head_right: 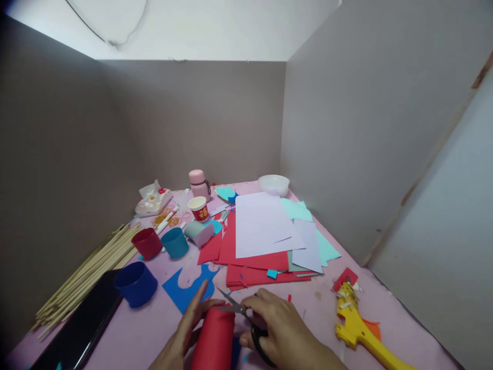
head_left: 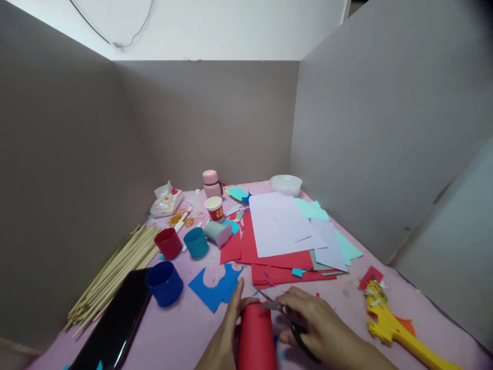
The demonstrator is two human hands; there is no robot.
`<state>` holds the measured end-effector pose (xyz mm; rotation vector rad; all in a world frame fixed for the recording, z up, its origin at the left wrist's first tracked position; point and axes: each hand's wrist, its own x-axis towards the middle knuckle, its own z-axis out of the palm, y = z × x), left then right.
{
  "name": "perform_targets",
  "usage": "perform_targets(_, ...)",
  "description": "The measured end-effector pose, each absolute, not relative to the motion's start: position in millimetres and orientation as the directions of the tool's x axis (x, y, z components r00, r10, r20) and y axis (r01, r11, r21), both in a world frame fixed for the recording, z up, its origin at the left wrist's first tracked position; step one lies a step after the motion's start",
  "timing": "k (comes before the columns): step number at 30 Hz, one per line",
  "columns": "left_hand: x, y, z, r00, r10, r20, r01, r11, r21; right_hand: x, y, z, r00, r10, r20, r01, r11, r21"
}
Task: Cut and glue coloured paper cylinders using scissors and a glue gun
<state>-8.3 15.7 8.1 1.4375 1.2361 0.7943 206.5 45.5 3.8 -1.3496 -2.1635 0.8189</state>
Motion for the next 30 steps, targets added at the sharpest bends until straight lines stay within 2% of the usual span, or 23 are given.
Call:
perform_targets(5,-15.3,21.2,12.2,0.286,0.942,-0.174,0.293,0.087,0.952,208.7,52.0,0.0,-0.340,0.937,0.077,0.462,0.237,-0.854)
perform_targets(9,-24.0,25.7,8.8,0.288,0.930,-0.228,0.360,0.116,0.926,207.4,58.1,-6.9,-0.253,0.962,0.105,0.539,0.230,-0.810)
perform_targets(14,-28.0,33.6,9.7,0.206,0.961,-0.185,0.505,0.058,0.861,202.4,58.4,-9.8,-0.228,0.962,0.149,0.625,0.262,-0.736)
perform_targets(17,-31.3,37.1,16.9,0.173,0.975,-0.139,0.593,0.009,0.805,201.0,56.5,-11.6,-0.197,0.953,0.229,0.691,0.300,-0.657)
perform_targets(23,-24.3,39.1,40.8,0.064,0.997,-0.031,0.479,-0.004,0.878,203.6,54.9,-23.9,-0.216,0.826,0.520,0.802,0.454,-0.387)
perform_targets(26,-6.0,42.3,56.4,0.134,0.991,-0.017,0.505,-0.053,0.862,205.3,54.7,-24.6,-0.252,0.709,0.658,0.824,0.514,-0.238)
perform_targets(30,17.5,51.7,67.9,0.231,0.973,-0.015,0.486,-0.102,0.868,206.5,54.4,-17.7,-0.271,0.618,0.738,0.824,0.545,-0.154)
